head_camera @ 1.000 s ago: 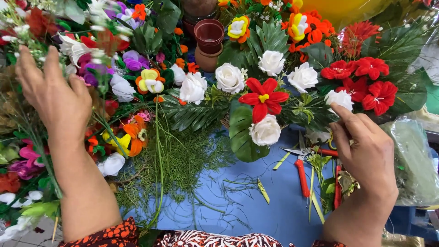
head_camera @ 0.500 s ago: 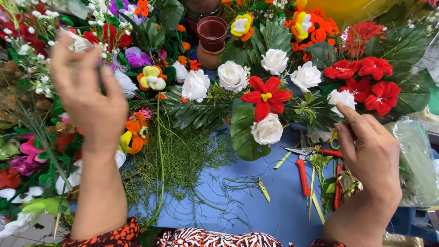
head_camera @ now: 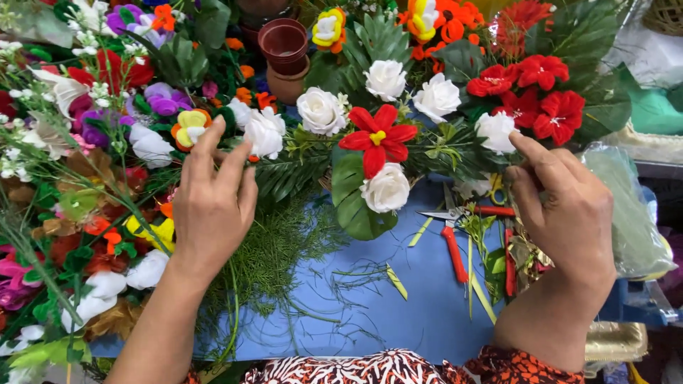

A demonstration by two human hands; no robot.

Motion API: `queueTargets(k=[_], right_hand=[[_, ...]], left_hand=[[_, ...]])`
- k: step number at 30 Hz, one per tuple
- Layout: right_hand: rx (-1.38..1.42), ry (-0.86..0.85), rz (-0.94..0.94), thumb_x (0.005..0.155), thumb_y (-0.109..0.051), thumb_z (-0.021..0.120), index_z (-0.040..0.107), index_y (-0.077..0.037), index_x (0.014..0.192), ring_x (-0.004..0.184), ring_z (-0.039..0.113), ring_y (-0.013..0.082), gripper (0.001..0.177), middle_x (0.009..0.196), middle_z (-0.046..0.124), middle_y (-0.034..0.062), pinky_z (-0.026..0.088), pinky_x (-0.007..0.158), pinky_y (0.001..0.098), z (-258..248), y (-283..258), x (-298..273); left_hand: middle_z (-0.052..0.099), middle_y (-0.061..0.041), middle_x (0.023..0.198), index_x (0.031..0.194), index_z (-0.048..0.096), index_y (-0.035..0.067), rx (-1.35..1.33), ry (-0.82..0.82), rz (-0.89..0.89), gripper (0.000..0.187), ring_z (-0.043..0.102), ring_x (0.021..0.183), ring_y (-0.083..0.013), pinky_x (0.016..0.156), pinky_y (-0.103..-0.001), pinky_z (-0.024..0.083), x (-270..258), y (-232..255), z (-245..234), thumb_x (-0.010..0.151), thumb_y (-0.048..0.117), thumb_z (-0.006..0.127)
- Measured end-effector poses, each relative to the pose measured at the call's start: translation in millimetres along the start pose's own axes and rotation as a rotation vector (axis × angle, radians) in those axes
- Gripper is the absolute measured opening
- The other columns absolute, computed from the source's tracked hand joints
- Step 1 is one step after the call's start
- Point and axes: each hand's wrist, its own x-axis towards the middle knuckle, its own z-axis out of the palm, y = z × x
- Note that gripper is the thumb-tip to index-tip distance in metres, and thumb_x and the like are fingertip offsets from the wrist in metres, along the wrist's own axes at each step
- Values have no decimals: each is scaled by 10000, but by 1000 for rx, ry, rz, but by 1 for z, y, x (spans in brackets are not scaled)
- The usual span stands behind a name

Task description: Arranging artificial flowers by cutting stems to length and positioning them into a decorative display.

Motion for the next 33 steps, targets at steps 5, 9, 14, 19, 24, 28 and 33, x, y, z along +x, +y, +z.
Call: queueTargets(k=[5, 9, 14, 19, 24, 28, 33], right_hand=[[9, 11, -37, 1097, 33, 699, 692, 75, 1447, 871, 639, 268, 353, 985, 682, 160, 535, 781, 397, -1, -4, 3], [84, -116, -10, 1030, -27, 680, 685, 14, 1373, 850, 670, 249, 346, 1069, 716, 147, 545, 793, 386, 8, -13, 7], [-25, -365, -24, 979, -231, 621, 669, -133, 1300, 927, 726, 286, 339, 1144, 743, 86, 594, 688, 464, 45, -16, 7], [135, -552, 126, 959, -163, 621, 584, -62, 1386, 894, 721, 468, 441, 967, 727, 246, 564, 763, 588, 63, -34, 12], [117, -533, 115, 929, -207, 652, 492, -160, 1479, 945, 697, 395, 574, 1050, 662, 154, 586, 763, 506, 106, -17, -7], [130, -480, 64, 956, -231, 657, 552, -123, 1420, 1020, 673, 317, 488, 1133, 601, 97, 590, 778, 401, 124, -13, -16], [149, -502, 91, 978, -213, 633, 547, -118, 1425, 1023, 666, 305, 466, 1131, 592, 95, 592, 758, 401, 116, -21, -17]], left_hand=[[616, -246, 1237, 1194, 701, -44, -59, -59, -37, 242, 674, 1010, -351, 724, -302, 666, -13, 27, 14, 984, 76, 720], [620, -177, 1194, 1233, 643, -17, -318, -374, -140, 290, 670, 999, -319, 824, -423, 597, -24, 40, 31, 1010, 165, 611], [585, -217, 1306, 1382, 546, -54, -461, -476, -130, 414, 610, 1169, -396, 975, -517, 526, -32, 49, 55, 1028, 160, 560], [511, -364, 1371, 1567, 300, -74, -504, -662, -183, 600, 509, 1320, -518, 1098, -622, 396, -23, 61, 57, 1028, 97, 499], [500, -349, 1391, 1541, 344, -82, -456, -697, -190, 568, 526, 1299, -514, 1050, -596, 466, -23, 61, 67, 1028, 109, 496], [483, -369, 1405, 1551, 328, -92, -483, -671, -219, 576, 504, 1309, -544, 1056, -621, 456, -26, 59, 78, 1019, 66, 480], [508, -358, 1400, 1529, 365, -110, -485, -645, -210, 542, 504, 1339, -507, 1119, -576, 411, -25, 56, 84, 1021, 49, 471]])
